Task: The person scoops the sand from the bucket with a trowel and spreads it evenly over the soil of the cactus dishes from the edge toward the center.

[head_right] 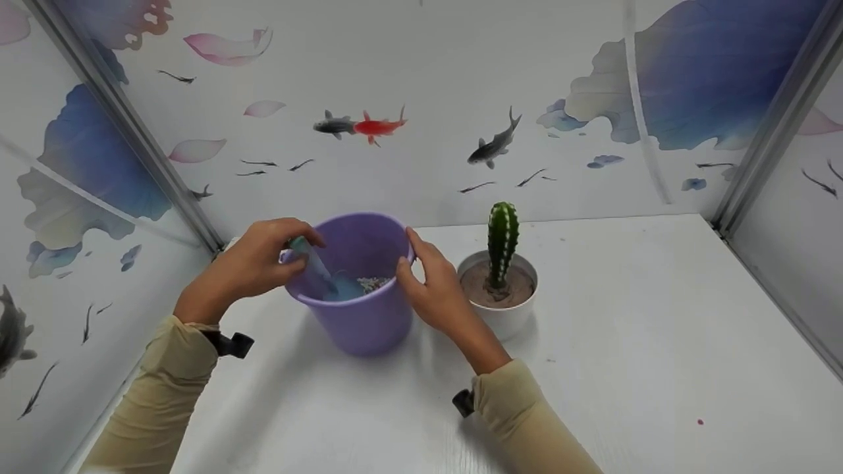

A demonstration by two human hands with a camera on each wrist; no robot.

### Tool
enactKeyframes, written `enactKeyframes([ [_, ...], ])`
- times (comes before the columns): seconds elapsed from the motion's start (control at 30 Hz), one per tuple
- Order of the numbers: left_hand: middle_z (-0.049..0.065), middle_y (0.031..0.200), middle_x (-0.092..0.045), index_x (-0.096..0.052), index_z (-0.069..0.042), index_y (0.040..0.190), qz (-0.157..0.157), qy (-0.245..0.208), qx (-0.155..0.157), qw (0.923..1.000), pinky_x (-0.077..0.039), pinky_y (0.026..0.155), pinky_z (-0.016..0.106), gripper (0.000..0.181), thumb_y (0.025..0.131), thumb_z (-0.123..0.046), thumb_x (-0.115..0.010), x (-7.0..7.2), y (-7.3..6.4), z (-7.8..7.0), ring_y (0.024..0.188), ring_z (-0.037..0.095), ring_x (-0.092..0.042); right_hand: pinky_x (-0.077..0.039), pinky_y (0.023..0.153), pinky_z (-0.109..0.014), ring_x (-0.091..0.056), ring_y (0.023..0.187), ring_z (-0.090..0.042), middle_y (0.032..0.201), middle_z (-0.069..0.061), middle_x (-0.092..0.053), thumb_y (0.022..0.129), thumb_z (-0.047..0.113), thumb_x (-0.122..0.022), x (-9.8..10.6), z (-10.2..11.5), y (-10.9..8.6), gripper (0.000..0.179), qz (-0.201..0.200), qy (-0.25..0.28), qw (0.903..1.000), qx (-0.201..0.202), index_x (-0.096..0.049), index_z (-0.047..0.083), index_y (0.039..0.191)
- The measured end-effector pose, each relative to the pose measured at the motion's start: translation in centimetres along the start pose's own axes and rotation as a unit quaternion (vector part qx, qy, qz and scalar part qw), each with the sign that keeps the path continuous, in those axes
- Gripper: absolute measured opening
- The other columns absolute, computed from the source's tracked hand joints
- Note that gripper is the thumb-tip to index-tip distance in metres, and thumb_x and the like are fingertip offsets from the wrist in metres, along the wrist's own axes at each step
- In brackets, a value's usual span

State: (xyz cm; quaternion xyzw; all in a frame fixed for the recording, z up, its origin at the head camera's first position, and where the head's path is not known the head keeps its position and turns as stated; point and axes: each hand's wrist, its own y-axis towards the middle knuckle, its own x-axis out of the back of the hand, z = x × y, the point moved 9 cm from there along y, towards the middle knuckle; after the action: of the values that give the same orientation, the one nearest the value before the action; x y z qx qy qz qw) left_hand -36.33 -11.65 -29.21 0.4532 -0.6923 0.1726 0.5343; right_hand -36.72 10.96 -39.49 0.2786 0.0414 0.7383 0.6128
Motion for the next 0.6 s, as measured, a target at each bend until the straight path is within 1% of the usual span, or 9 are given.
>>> enactKeyframes([
  [0.07, 0.020, 0.126, -0.075, -0.076, 0.000, 0.121, 0.018, 0.016, 0.026, 0.9994, -0.059, 0.098, 0.047, 0.034, 0.092, 0.009, -0.062, -0.4, 0.2, 0.4, 0.119, 0.034, -0.069, -0.035, 0.129, -0.043, -0.036, 0.163, -0.027, 0.176, -0.011, -0.036, 0.116, 0.029, -0.050, 0.0, 0.0, 0.0, 0.061, 0.002, -0.002, 1.0000, -0.002, -0.030, 0.011, 0.171],
  [0.13, 0.022, 0.126, -0.074, -0.076, 0.002, 0.123, 0.036, 0.050, 0.057, 0.9965, -0.060, 0.098, 0.047, 0.035, 0.092, 0.009, -0.062, -0.9, 0.3, 0.8, 0.119, 0.035, -0.068, -0.036, 0.129, -0.042, -0.036, 0.163, -0.027, 0.176, -0.010, -0.035, 0.116, 0.029, -0.050, 0.0, 0.0, -0.1, 0.061, 0.002, -0.005, 1.0000, -0.004, -0.030, 0.012, 0.171],
  [0.2, 0.021, 0.123, -0.073, -0.077, 0.003, 0.122, 0.051, 0.089, 0.084, 0.9912, -0.060, 0.096, 0.046, 0.033, 0.093, 0.010, -0.063, -1.3, 0.4, 1.1, 0.116, 0.035, -0.069, -0.036, 0.129, -0.043, -0.036, 0.163, -0.027, 0.176, -0.010, -0.035, 0.116, 0.029, -0.050, 0.0, -0.1, -0.1, 0.060, 0.001, -0.006, 1.0000, -0.003, -0.031, 0.012, 0.171],
  [0.27, 0.021, 0.118, -0.074, -0.079, 0.004, 0.117, 0.059, 0.128, 0.097, 0.9853, -0.060, 0.096, 0.046, 0.026, 0.093, 0.008, -0.071, -1.6, 0.4, 1.1, 0.114, 0.035, -0.069, -0.036, 0.129, -0.044, -0.036, 0.163, -0.027, 0.176, -0.011, -0.036, 0.116, 0.028, -0.050, 0.0, -0.1, -0.1, 0.060, -0.001, -0.005, 1.0000, -0.003, -0.031, 0.012, 0.171],
  [0.3, 0.020, 0.115, -0.073, -0.080, 0.004, 0.114, 0.061, 0.139, 0.101, 0.9832, -0.061, 0.096, 0.046, 0.023, 0.091, 0.007, -0.077, -1.8, 0.5, 1.0, 0.112, 0.035, -0.069, -0.036, 0.129, -0.044, -0.036, 0.163, -0.028, 0.175, -0.012, -0.036, 0.116, 0.027, -0.050, 0.0, -0.1, 0.0, 0.060, -0.002, -0.003, 1.0000, -0.002, -0.031, 0.012, 0.171],
  [0.37, 0.020, 0.109, -0.074, -0.082, 0.003, 0.108, 0.061, 0.166, 0.098, 0.9794, -0.061, 0.094, 0.047, 0.021, 0.087, 0.003, -0.086, -2.1, 0.6, 0.8, 0.107, 0.035, -0.068, -0.036, 0.129, -0.044, -0.038, 0.162, -0.028, 0.175, -0.013, -0.037, 0.116, 0.024, -0.051, 0.1, 0.0, 0.0, 0.059, -0.005, -0.001, 1.0000, 0.000, -0.032, 0.011, 0.170],
  [0.43, 0.021, 0.106, -0.075, -0.082, 0.003, 0.105, 0.062, 0.195, 0.085, 0.9751, -0.060, 0.095, 0.050, 0.027, 0.082, -0.004, -0.094, -2.4, 0.8, 0.4, 0.105, 0.038, -0.066, -0.037, 0.129, -0.044, -0.039, 0.161, -0.029, 0.174, -0.014, -0.038, 0.116, 0.023, -0.051, 0.1, 0.0, 0.0, 0.059, -0.006, -0.001, 1.0000, -0.001, -0.032, 0.010, 0.170],
  [0.5, 0.021, 0.103, -0.076, -0.082, 0.003, 0.103, 0.065, 0.215, 0.078, 0.9713, -0.059, 0.094, 0.053, 0.028, 0.080, -0.006, -0.096, -2.7, 1.0, 0.3, 0.101, 0.039, -0.066, -0.037, 0.129, -0.043, -0.039, 0.161, -0.028, 0.174, -0.013, -0.038, 0.115, 0.022, -0.051, 0.1, 0.0, 0.1, 0.060, -0.006, -0.002, 1.0000, -0.002, -0.031, 0.009, 0.170],
  [0.6, 0.019, 0.098, -0.078, -0.083, 0.002, 0.097, 0.069, 0.234, 0.077, 0.9667, -0.058, 0.094, 0.054, 0.025, 0.079, -0.008, -0.097, -2.9, 1.4, 0.4, 0.098, 0.038, -0.065, -0.036, 0.129, -0.044, -0.038, 0.162, -0.029, 0.174, -0.013, -0.038, 0.116, 0.023, -0.051, 0.0, 0.1, 0.2, 0.060, -0.002, -0.005, 1.0000, -0.001, -0.030, 0.009, 0.171],
])
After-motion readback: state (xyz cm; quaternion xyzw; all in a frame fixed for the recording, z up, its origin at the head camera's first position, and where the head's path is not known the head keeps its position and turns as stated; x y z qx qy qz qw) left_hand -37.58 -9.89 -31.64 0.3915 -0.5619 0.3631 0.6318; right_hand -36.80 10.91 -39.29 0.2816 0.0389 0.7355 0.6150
